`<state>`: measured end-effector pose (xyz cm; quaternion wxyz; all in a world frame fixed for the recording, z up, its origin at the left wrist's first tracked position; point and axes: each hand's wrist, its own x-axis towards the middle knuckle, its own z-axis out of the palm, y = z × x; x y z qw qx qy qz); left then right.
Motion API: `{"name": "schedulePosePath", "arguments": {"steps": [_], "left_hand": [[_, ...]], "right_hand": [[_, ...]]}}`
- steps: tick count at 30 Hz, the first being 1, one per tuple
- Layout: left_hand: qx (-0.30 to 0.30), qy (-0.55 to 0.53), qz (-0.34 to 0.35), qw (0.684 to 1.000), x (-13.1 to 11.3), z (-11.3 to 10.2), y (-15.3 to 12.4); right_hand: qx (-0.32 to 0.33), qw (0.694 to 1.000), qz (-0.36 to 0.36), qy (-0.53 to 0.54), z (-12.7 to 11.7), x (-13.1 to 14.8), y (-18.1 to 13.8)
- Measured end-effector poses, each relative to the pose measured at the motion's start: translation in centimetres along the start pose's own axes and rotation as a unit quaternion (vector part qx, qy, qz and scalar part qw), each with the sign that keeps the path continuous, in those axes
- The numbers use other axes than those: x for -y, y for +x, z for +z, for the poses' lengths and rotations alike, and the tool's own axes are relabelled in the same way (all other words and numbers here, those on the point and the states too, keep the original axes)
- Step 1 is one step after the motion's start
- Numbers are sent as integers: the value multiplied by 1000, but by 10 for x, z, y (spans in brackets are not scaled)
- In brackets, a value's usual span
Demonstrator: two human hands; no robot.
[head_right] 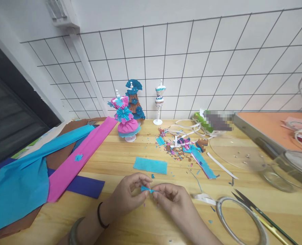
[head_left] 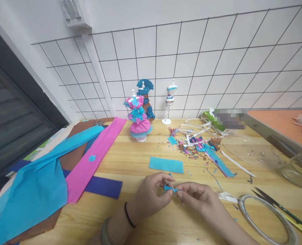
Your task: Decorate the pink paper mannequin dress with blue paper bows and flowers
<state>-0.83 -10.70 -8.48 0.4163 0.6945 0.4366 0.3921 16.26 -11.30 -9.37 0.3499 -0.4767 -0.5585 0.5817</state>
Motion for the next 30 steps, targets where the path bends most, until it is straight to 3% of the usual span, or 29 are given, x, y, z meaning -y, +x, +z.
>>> {"name": "schedulePosePath", "arguments": {"steps": [4,8,16,30], "left_hand": [[18,1,4,1000,-1,-1,-1],[-5,85,33,996,-1,-1,-1],[-2,185,189,964,4,1,-1],[0,183,182,966,4,1,0]], "right_hand": [[-27,1000,7,6,-1,-2,1],[-39,999,-2,-5,-2,-2,2],[-30,999,13,-12,0,-2,3],[12,1000,28,6,-1,-1,3]]}}
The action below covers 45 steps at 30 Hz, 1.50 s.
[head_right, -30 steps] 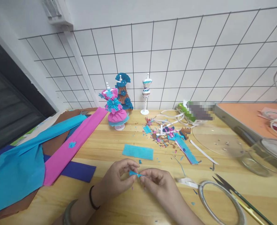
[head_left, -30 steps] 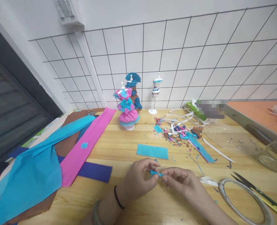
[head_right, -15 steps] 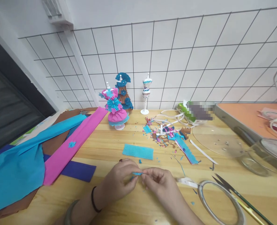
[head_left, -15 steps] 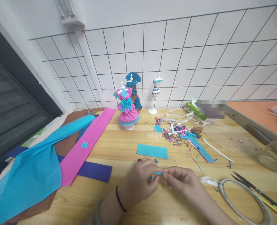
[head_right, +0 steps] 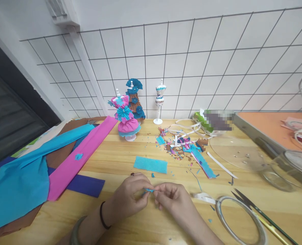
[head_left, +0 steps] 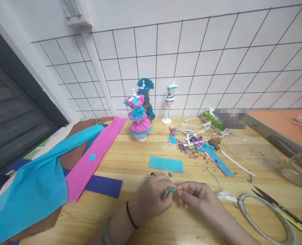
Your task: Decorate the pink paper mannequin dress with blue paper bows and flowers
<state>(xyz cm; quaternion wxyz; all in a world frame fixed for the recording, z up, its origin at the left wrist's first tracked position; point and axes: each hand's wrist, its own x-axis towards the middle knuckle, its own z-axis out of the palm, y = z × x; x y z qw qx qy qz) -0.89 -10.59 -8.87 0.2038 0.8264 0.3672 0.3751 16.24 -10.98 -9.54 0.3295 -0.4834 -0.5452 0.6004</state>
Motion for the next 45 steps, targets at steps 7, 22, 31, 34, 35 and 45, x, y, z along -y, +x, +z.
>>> {"name": "schedulePosePath", "arguments": {"steps": [7,22,31,34,35,45], "left_hand": [[24,-53,-30,998,1,-3,-2],[3,-91,-136,987,8,3,-3],[-24,-12,-77,997,6,2,-4],[-23,-5,-77,997,5,3,-4],[-23,-5,-78,997,5,3,-4],[-26,1,-89,996,5,5,-5]], "right_hand": [[-9,1000,4,25,-2,-2,1],[-70,970,-158,-173,-4,-1,0],[-120,951,-201,-203,-7,-5,0],[-124,942,-213,-229,-5,-4,0],[-126,940,-215,-235,-4,-4,-1],[-125,923,-247,-266,-3,-2,-3]]}}
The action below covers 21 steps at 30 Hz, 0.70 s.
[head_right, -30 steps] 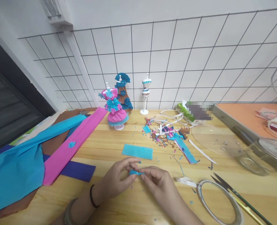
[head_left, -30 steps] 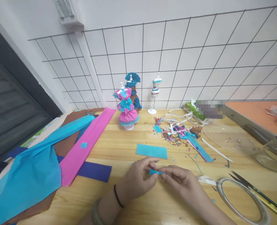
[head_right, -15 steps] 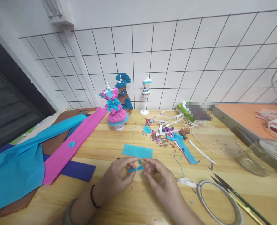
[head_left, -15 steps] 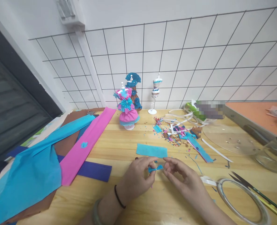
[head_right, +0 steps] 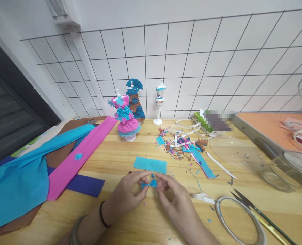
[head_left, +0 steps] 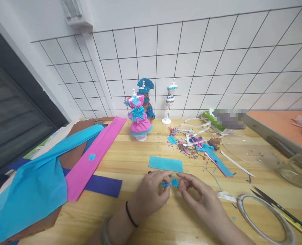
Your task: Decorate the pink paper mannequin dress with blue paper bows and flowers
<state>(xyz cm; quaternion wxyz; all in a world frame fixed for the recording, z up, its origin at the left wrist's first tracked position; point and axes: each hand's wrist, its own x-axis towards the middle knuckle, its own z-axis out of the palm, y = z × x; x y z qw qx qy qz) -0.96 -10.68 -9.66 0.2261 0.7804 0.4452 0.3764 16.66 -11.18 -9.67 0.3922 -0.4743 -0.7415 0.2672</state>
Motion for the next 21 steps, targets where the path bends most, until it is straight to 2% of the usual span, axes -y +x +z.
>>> {"name": "schedulePosePath", "arguments": {"steps": [9,15,21], "left_hand": [[-39,8,-27,999,4,3,0],[-43,22,-16,999,1,2,1],[-48,18,-6,999,1,4,-1]], "right_hand": [[19,1000,-11,-4,3,5,-3],[-21,999,12,27,1,-2,-1],[-16,1000,-8,3,8,-9,-3]]}}
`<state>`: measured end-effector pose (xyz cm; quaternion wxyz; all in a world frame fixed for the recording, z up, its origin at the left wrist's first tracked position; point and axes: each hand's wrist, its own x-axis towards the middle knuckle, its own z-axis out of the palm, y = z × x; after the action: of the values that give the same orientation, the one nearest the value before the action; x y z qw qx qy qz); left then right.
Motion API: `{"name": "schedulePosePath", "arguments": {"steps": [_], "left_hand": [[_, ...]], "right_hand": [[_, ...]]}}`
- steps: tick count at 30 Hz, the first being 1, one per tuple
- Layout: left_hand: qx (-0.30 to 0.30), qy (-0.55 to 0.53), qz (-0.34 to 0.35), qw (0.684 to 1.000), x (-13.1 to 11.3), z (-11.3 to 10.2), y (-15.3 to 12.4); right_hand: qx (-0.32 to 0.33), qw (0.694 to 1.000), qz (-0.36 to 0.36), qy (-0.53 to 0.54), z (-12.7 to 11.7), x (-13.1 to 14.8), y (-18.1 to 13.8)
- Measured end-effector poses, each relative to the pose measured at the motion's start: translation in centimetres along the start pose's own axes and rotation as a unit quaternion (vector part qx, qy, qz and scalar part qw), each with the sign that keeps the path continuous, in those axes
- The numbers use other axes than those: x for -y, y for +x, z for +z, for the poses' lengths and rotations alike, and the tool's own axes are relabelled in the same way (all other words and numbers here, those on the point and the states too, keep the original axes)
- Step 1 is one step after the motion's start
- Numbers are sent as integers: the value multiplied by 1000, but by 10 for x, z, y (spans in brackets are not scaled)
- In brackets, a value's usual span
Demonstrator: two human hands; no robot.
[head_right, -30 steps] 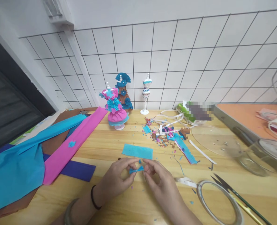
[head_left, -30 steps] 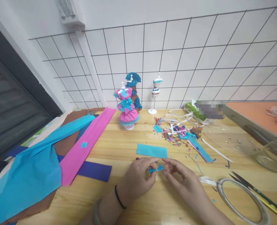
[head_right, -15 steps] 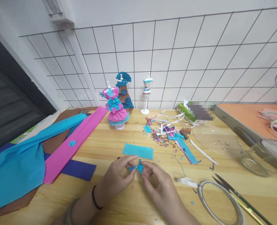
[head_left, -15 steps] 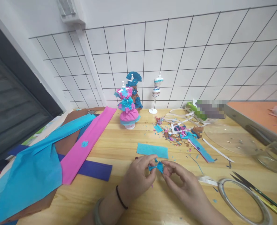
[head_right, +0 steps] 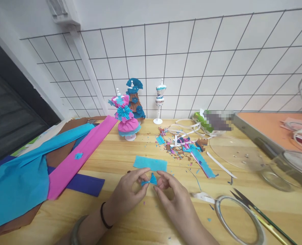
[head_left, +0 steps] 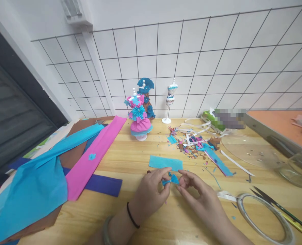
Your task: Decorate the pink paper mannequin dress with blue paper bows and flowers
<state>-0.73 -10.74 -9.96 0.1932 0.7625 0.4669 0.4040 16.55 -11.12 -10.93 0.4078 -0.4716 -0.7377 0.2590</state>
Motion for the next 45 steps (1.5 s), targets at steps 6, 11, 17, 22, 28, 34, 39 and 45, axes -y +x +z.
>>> {"name": "schedulePosePath", "arguments": {"steps": [6,11,17,22,28,34,39,45], "left_hand": [[0,-5,0,1000,-2,1,-1],[-17,-6,-10,1000,-2,2,0],[-41,3,-20,999,-5,6,-1],[-36,10,-30,999,-4,4,1],[-25,35,9,999,0,1,1],[22,68,67,995,-2,1,-1],[45,62,90,993,-1,-1,-3],[69,29,82,994,1,-4,-2]], "right_hand": [[-16,1000,-11,-2,0,2,0],[-18,1000,-8,-12,-2,8,1],[-16,995,-74,-59,3,12,-3],[-3,996,-69,-48,4,11,-4],[-22,994,91,55,-9,10,2],[71,951,234,190,-14,8,12],[135,938,236,215,-16,2,13],[194,944,195,184,-28,11,18]]}}
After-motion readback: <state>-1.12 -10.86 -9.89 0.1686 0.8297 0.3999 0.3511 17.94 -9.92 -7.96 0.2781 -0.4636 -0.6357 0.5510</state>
